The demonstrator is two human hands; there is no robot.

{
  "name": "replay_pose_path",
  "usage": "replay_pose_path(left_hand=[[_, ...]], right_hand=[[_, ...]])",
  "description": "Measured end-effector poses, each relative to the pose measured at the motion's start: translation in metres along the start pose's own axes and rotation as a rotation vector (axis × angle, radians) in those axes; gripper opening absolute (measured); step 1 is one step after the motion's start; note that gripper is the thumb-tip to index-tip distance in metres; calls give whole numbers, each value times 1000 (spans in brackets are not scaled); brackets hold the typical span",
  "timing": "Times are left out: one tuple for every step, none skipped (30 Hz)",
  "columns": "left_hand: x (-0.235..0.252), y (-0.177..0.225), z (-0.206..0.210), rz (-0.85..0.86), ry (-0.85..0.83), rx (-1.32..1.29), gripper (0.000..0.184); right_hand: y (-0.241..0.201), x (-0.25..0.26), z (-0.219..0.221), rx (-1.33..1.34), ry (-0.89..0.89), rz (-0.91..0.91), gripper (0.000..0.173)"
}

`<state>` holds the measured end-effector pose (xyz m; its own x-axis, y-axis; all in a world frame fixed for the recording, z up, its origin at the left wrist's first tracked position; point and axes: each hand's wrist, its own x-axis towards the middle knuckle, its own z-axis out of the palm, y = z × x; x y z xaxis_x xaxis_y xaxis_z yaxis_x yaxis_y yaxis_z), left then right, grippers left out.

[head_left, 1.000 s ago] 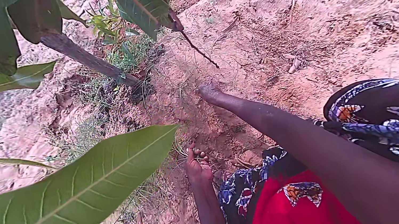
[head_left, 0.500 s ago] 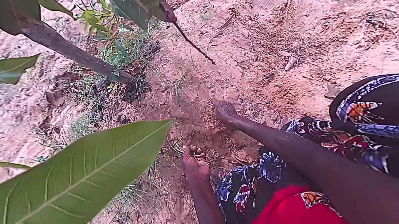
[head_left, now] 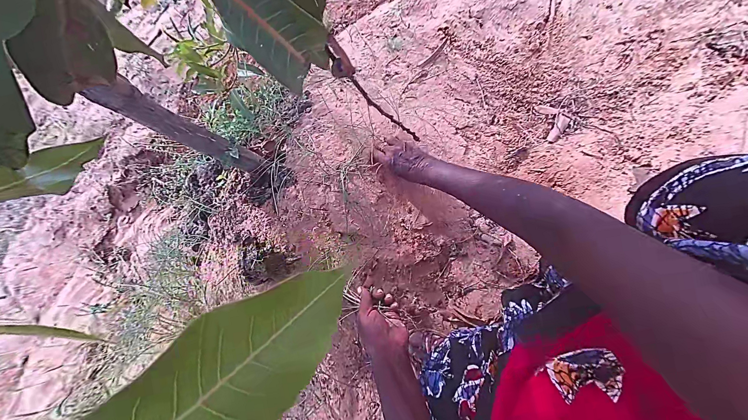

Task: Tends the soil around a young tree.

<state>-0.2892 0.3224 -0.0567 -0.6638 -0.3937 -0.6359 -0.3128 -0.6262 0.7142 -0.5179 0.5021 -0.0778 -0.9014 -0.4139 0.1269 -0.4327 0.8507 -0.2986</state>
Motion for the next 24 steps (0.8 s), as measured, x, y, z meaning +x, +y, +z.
replay_pose_path(left_hand=[[0, 0, 0, -1, 2, 1, 35], [0, -1, 0, -1, 5, 2, 35], [1, -1, 0, -3, 8, 0, 35], [1, -1, -1, -5, 11, 0, 34], [2, -1, -2, -8, 11, -1, 34], [2, -1, -2, -10, 9, 0, 34], [2, -1, -3, -9, 9, 0, 34], [2, -2, -3, -7, 5, 0, 34], [2, -2, -3, -6, -2, 1, 35], [2, -2, -4, -5, -5, 6, 35], [2, -1, -3, -5, -3, 10, 34], [2, -1, -3, -7, -5, 12, 35], [2, -1, -3, -7, -6, 12, 34], [2, -1, -3, -4, -6, 13, 34], [1, -1, -3, -1, -4, 13, 35], [1, -2, -3, 2, -1, 12, 34], [0, -1, -2, 1, 4, 16, 34], [0, -1, -2, -1, 5, 19, 34], [0, 0, -3, -4, 6, 23, 34], [0, 0, -3, -7, 5, 24, 33], [-1, 1, -2, -9, 1, 25, 33], [-2, 2, 0, -8, -3, 28, 33], [-3, 2, 2, -6, -4, 30, 33], [-4, 2, 3, -2, -4, 29, 33]], right_hand=[[2, 6, -2, -16, 14, -28, 36], [3, 12, -4, -29, 19, -42, 37], [5, 19, -2, -41, 19, -37, 37], [6, 23, -1, -44, 13, -10, 36], [3, 23, -4, -37, -16, 34, 36], [-1, 21, -11, -5, -58, 89, 37], [-5, 18, -20, 33, -117, 145, 38], [-8, 16, -26, 30, -153, 180, 38], [-9, 15, -28, 0, -175, 197, 39], [-8, 14, -26, -48, -168, 183, 36], [-8, 12, -25, -63, -165, 179, 36], [-12, 6, -31, -6, -173, 200, 38], [-19, -3, -47, 109, -236, 256, 43], [-31, -15, -71, 253, -329, 333, 47], [-40, -26, -88, 390, -339, 401, 49], [-48, -32, -96, 424, -331, 445, 49], [-54, -32, -99, 350, -343, 467, 47], [-58, -29, -99, 278, -354, 487, 44], [-61, -27, -97, 227, -373, 509, 42], [-63, -28, -95, 204, -387, 527, 40], [-64, -30, -93, 201, -416, 544, 41], [-63, -32, -87, 203, -433, 563, 41], [-59, -35, -76, 211, -438, 587, 42], [-52, -39, -57, 206, -401, 608, 42]])
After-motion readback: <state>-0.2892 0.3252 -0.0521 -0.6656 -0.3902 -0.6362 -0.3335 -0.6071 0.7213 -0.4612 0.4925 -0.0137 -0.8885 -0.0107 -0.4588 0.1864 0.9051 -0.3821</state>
